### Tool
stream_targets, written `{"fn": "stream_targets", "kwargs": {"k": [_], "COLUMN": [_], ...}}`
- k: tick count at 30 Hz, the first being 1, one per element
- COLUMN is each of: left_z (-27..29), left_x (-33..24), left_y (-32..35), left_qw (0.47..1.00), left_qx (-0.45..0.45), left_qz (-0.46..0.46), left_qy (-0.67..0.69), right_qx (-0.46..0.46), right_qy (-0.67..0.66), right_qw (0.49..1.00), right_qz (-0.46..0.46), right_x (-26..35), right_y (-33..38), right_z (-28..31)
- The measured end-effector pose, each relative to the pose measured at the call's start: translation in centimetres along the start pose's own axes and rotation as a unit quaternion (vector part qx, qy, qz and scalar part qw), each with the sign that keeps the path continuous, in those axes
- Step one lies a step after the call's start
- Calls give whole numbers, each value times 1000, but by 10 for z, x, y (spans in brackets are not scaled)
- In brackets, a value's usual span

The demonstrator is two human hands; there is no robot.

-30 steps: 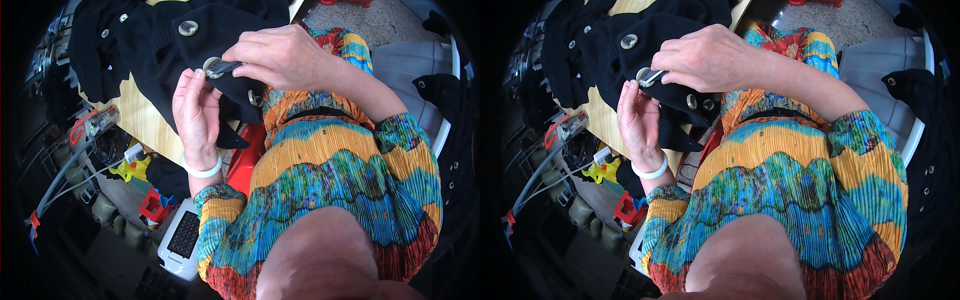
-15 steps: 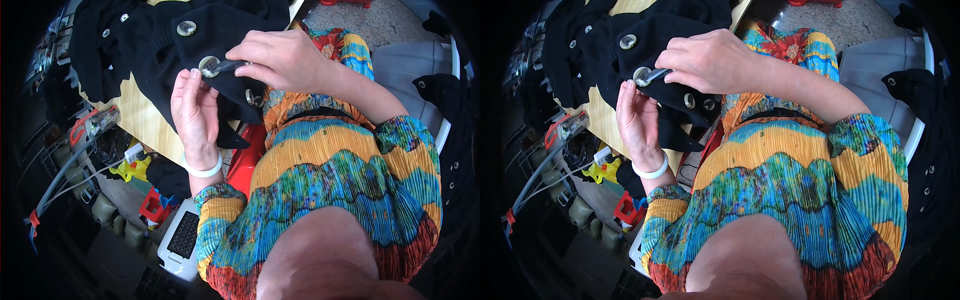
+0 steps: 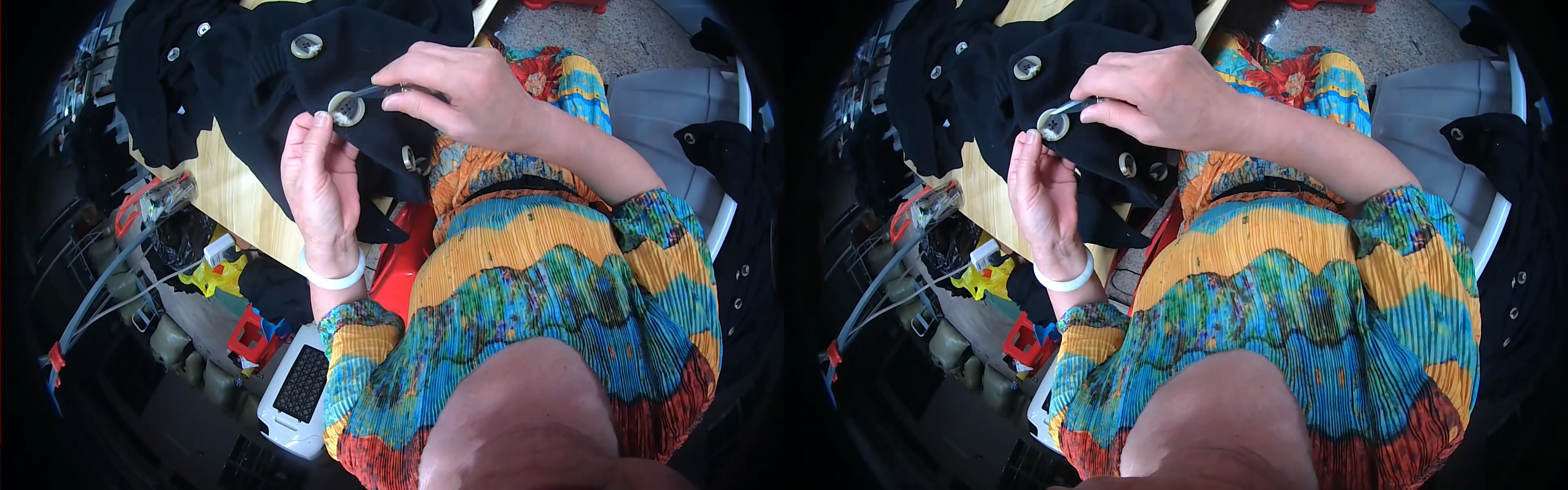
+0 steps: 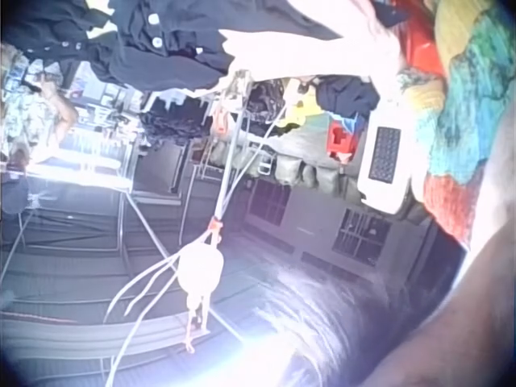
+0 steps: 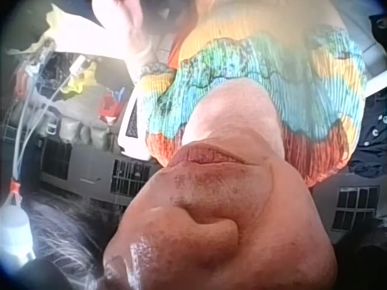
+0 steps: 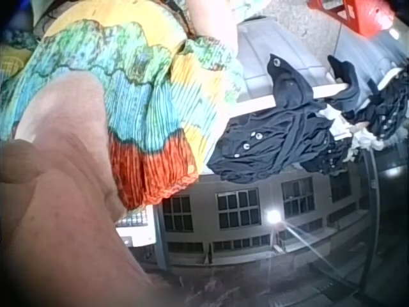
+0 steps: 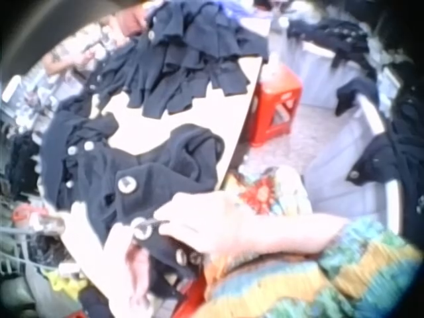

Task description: Attaching and securing buttons to black garments using a needle and thread.

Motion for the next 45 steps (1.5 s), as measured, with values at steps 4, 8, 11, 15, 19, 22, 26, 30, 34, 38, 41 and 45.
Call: {"fn": "stream_targets", "kwargs": {"k": [4,8,11,15,19,22,26,30,34,38,41,45], "left_z": [0,-2,-3,-5,4,16,13,8,7,9,15,27], "left_x": [-1,4,7,10,6,5,8,16,18,6,-1,-2], "left_y": [1,1,1,1,-8,-12,-11,-11,-11,-2,1,-2], "left_qw": [1000,998,997,994,988,987,983,976,967,991,993,991], "left_qx": [-8,-14,-22,-32,14,3,19,28,99,35,7,51], "left_qz": [0,50,70,101,125,126,151,199,206,129,98,61], "left_qy": [0,31,22,21,93,104,104,86,115,25,-63,-112], "right_qx": [9,12,25,10,109,146,85,28,60,81,90,92], "right_qy": [-53,-50,-13,-17,-69,-27,102,-47,-92,-116,-107,-67], "right_qw": [996,997,994,993,991,989,989,996,992,988,990,992], "right_qz": [-65,62,102,115,33,-4,-61,-75,-66,-56,-14,62], "right_x": [7,13,13,11,8,-5,-38,-13,-14,-9,-7,-1], "right_y": [1,3,4,7,13,19,19,3,1,-4,-3,-9], "right_z": [-3,-12,-15,-18,-11,3,19,5,-18,-23,-23,-21]}}
Point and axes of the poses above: each hand's wrist, its own y-axis away from the middle knuckle, its own z-axis out of the back of the hand, x = y × z, the point moved 4 cm from there along -y, towards the middle knuckle, and after that the axes turned 14 degrees about -x, right-handed, at the moved point
